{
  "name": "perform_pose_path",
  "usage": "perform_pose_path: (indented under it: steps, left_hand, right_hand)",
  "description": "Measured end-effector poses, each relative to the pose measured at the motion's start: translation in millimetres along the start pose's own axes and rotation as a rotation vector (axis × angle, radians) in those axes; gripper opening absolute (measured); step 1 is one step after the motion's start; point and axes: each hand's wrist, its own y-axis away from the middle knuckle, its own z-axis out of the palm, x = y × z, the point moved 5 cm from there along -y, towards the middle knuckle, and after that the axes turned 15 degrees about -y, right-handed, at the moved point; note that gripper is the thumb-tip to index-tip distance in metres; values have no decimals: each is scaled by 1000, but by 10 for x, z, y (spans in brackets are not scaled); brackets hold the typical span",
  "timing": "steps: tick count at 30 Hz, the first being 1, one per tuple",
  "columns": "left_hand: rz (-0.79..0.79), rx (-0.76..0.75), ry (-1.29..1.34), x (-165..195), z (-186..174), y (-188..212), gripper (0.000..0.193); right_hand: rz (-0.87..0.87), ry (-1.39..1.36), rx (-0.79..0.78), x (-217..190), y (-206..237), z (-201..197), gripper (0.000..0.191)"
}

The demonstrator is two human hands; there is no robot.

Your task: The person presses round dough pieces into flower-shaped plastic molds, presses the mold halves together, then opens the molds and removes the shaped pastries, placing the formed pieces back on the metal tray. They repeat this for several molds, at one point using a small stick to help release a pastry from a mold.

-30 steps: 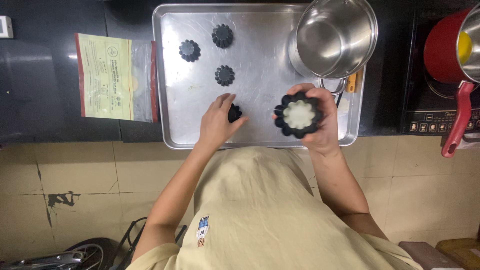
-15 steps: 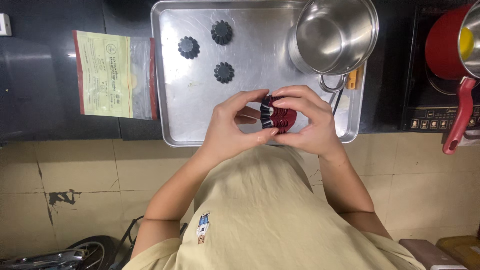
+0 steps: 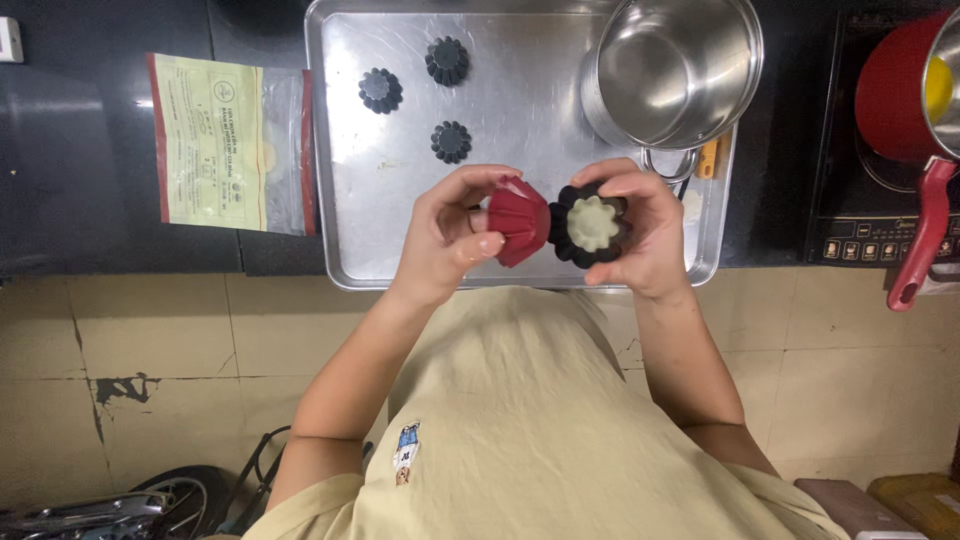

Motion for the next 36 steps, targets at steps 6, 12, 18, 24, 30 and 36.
perform_pose_path:
  steps: [6,12,18,24,30,36]
  left_hand:
    - [-24,11,149,-118,-93,19,79]
    - [-103,50,248,-331,-232,-9,76]
    - [-248,105,486,-810,-361,-88,63]
    - [-286,257,560,-1095,-464,-200,59]
    - [-227,350,470,-1142,-408,-290,46]
    - [-165,367,392,-1198,-142,-392,37]
  right_hand:
    - [27,-80,41,125,30,-91,82]
    - [115,76,71,543,96,-268,82]
    - [154,311,306,1495,145,-632,74]
    - [124,819,321,1755,180,-804,77]
    - [-194,923,151,1203,70,-467,88]
    - [-186,803,148,883,-106,-43,61]
